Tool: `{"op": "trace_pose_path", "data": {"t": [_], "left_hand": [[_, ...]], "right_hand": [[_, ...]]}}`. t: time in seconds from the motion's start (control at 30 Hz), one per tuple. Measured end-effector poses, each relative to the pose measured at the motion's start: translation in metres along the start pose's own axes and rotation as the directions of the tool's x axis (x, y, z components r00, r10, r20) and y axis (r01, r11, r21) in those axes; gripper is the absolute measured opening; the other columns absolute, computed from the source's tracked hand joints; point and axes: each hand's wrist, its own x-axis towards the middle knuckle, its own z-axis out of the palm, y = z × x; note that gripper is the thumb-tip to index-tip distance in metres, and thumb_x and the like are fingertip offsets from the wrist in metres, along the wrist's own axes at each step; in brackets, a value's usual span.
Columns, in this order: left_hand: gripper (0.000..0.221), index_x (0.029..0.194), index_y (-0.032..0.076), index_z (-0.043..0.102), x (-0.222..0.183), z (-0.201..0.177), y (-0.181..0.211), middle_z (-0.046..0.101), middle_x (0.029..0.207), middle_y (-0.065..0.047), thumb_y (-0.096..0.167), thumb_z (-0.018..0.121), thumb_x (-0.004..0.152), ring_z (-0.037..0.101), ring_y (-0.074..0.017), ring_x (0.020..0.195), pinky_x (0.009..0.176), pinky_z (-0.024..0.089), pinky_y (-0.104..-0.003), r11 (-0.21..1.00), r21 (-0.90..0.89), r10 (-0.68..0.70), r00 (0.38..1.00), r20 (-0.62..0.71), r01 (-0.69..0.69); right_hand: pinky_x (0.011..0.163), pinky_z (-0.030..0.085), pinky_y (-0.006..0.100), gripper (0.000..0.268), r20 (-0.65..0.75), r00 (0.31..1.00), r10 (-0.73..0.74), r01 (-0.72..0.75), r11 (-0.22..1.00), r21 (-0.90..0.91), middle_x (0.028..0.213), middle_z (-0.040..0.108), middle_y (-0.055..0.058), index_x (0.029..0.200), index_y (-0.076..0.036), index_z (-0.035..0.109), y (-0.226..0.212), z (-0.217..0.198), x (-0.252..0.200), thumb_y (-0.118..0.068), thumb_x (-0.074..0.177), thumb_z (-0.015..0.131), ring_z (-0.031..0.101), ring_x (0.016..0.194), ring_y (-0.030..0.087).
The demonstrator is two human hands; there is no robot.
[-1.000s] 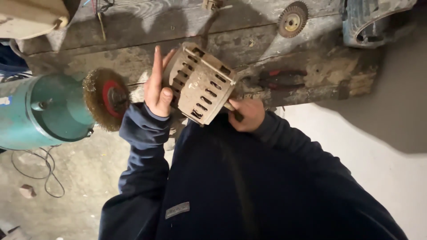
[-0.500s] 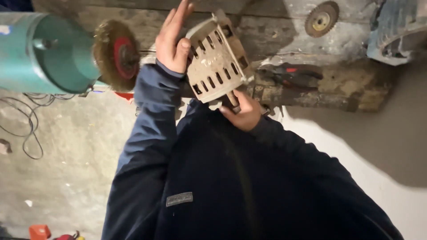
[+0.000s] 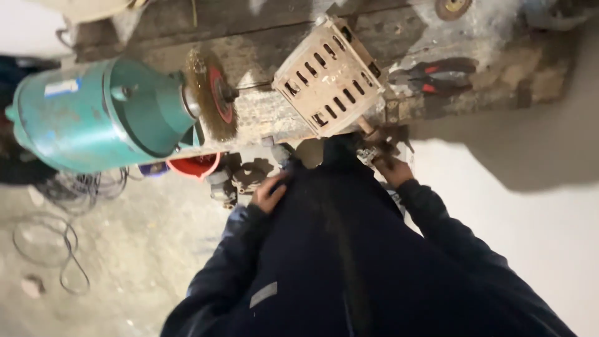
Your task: The person bends a small wire and uses pliers on it, then carries a slotted metal pump housing from the floor to the workbench. They kneel at a toolbox to retrieve items, then hold the housing and thread a long metal rod through it while working at the bench.
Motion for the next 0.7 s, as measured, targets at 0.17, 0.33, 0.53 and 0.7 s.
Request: {"op": "trace_pose_path", "data": {"t": [0.17,0.33,0.53,0.7], "left_hand": [[0.052,0.14,-0.004,0.057,-0.079,-0.003,-0.126,0.067,0.129,-0.021,0.028,0.068,0.1,0.063,-0.0339,0.12,0.1,0.048,-0.04,0.978,-0.072,-0.187,0.973,0.133,0.198],[0.051,0.139,-0.004,0.058,-0.071,-0.006,-0.134,0.068,0.128,-0.02,0.028,0.068,0.1,0.064,-0.0333,0.119,0.1,0.048,-0.04,0.973,-0.079,-0.192,0.954,0.232,0.215],[0.049,0.137,-0.003,0.06,-0.082,0.012,-0.088,0.069,0.127,-0.02,0.028,0.068,0.1,0.065,-0.0325,0.118,0.099,0.049,-0.04,0.961,-0.083,-0.246,0.952,0.182,0.264],[0.048,0.136,-0.002,0.062,-0.096,0.018,-0.027,0.07,0.125,-0.019,0.028,0.068,0.099,0.066,-0.0319,0.117,0.099,0.05,-0.04,0.943,-0.062,-0.32,0.941,0.111,0.328]], "right_hand": [[0.088,0.056,0.042,0.044,-0.057,0.984,0.171,-0.173,0.984,-0.03,0.11,0.076,0.017,0.12,-0.009,0.073,0.012,0.051,-0.062,-0.045,0.097,0.063,0.072,0.101,0.033],[0.088,0.055,0.043,0.044,-0.09,0.974,0.21,-0.217,0.973,-0.075,0.112,0.075,0.017,0.121,-0.009,0.072,-0.009,0.041,-0.094,-0.044,0.097,0.062,0.071,0.102,0.034],[0.088,0.055,0.043,0.043,-0.009,0.99,0.138,-0.138,0.971,-0.193,0.113,0.074,0.018,0.123,-0.01,0.071,-0.024,0.002,-0.086,-0.043,0.097,0.062,0.071,0.103,0.035],[0.088,0.055,0.043,0.043,0.1,0.993,0.058,-0.03,0.965,-0.26,0.115,0.073,0.018,0.124,-0.01,0.07,-0.041,-0.026,-0.072,-0.042,0.097,0.062,0.07,0.104,0.035]]}}
